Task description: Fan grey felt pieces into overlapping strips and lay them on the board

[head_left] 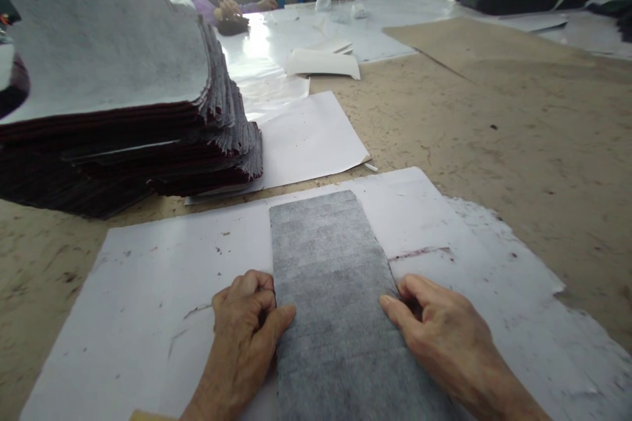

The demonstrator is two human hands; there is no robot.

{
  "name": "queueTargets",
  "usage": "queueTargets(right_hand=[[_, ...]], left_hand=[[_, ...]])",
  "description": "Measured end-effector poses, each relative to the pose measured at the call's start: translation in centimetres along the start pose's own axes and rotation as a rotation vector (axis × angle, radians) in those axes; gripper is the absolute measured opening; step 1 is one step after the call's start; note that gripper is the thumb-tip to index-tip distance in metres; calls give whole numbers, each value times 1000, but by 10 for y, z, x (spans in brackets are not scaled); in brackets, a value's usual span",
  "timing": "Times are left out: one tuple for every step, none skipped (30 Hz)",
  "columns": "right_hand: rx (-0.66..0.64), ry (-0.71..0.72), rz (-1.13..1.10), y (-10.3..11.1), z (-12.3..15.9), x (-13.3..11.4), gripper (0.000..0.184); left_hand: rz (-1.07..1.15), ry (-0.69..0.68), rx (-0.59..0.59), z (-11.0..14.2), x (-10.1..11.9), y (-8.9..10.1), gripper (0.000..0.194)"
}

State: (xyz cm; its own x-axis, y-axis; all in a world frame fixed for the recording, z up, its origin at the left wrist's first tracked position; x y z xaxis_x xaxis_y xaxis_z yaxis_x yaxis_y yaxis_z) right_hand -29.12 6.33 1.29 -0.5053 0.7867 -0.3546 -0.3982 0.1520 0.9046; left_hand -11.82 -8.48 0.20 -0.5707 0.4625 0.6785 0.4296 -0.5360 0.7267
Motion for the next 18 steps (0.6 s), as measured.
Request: queueTargets(right_hand=[[23, -6, 23, 0, 2, 1, 27], [55, -12, 36, 0, 3, 4, 26], [90, -16, 33, 1, 5, 7, 24], [125, -16, 12, 1, 7, 12, 24], [162, -9, -18, 3, 8, 16, 25], [209, 11, -44, 5, 10, 20, 27], [268, 55, -54, 9, 11, 22, 29], [347, 125, -39, 15, 13, 21, 30], [437, 219, -3, 20, 15, 18, 33], [523, 330, 44, 25, 18, 12, 35], [586, 444, 88, 28, 21, 4, 38], [615, 548, 120, 27, 23, -4, 42], [609, 631, 140, 24, 23, -11, 45], [579, 692, 155, 19, 22, -17, 49], [536, 737, 173, 12, 21, -21, 52], [494, 768, 194, 4, 19, -23, 53], [455, 788, 218, -3, 17, -24, 54], [426, 794, 237, -8, 15, -23, 55]], left_hand=[[-24, -5, 14, 2, 0, -1, 35], [-50, -7, 33, 3, -1, -1, 34], [-77, -7, 60, 6, -2, -1, 32], [-101, -8, 99, 8, -4, 0, 30], [-121, -16, 149, 11, -6, 2, 27], [-139, -36, 205, 15, -7, 5, 23], [-162, -71, 263, 18, -6, 8, 19], [-193, -116, 317, 22, -3, 10, 21], [-237, -173, 357, 26, 1, 11, 28], [-294, -238, 374, 29, 7, 10, 38], [-359, -308, 367, 31, 15, 7, 46], [-424, -374, 343, 32, 22, 2, 53], [-481, -434, 305, 33, 29, -5, 57], [-530, -483, 258, 32, 35, -14, 61], [-571, -519, 214, 31, 38, -22, 66], [-602, -540, 178, 30, 40, -29, 70], [-628, -549, 147, 29, 40, -35, 73], [-647, -549, 121, 27, 39, -40, 76]])
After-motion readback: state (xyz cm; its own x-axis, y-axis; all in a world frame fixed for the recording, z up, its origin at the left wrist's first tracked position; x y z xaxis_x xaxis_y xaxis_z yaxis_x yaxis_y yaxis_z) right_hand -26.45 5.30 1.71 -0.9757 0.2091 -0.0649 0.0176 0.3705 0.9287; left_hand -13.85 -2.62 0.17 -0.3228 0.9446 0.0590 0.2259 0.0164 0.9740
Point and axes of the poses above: each hand's wrist, its own z-axis away from the middle knuckle, its own y-axis out of the back of the hand, x = y × z, the point moved 5 cm from there along -z, towards the middle knuckle, and after that the axes turned 1 degree about x, right-handed, at the moved point
